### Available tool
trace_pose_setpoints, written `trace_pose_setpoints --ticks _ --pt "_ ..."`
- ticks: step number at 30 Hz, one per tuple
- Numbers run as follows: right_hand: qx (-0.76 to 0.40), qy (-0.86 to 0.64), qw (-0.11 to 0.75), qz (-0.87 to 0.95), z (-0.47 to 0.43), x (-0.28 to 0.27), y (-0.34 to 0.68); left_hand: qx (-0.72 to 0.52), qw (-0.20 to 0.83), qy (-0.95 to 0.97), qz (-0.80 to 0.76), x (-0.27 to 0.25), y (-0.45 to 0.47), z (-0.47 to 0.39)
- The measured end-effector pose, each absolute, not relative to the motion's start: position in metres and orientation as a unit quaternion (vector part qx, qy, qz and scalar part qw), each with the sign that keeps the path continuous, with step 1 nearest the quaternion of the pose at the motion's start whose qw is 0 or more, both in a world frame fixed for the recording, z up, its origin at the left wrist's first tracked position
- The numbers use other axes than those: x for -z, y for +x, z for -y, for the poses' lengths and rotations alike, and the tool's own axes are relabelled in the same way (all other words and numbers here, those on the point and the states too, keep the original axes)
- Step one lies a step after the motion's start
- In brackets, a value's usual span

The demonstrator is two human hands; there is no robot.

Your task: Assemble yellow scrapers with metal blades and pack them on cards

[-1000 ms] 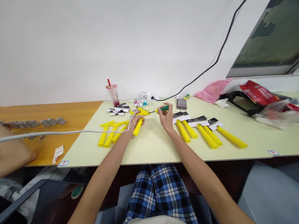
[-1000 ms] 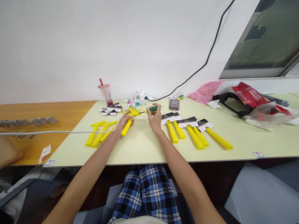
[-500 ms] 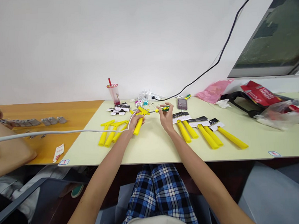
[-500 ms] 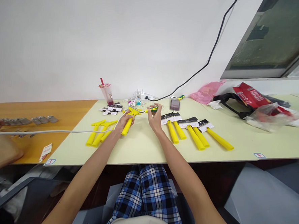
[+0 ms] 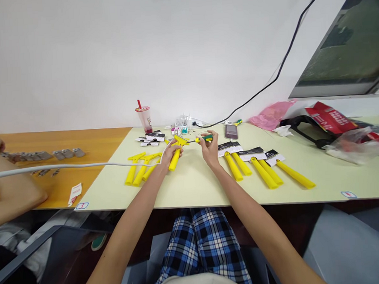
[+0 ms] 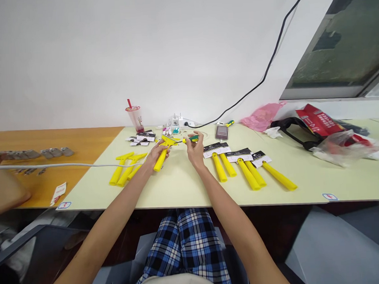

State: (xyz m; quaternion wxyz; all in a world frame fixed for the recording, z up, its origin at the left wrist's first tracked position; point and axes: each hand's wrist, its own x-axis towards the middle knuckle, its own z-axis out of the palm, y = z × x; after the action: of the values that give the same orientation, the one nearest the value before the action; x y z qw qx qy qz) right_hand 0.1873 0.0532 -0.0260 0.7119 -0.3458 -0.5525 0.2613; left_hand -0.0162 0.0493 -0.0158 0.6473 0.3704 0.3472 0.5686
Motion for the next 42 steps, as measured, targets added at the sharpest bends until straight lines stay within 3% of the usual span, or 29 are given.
trace_pose_setpoints --ticks 16,42 --pt "-0.201 -0.397 0.719 0.534 -0.0501 0.0259 0.1876 -0.565 0.651 0.377 -0.341 0.0188 -0.0132 -0.0498" --pt "-0.222 -0.365 0.707 0.563 -0.0445 0.0255 0.1819 -0.570 0.647 0.358 -0.359 0.0138 -0.0133 -0.0474"
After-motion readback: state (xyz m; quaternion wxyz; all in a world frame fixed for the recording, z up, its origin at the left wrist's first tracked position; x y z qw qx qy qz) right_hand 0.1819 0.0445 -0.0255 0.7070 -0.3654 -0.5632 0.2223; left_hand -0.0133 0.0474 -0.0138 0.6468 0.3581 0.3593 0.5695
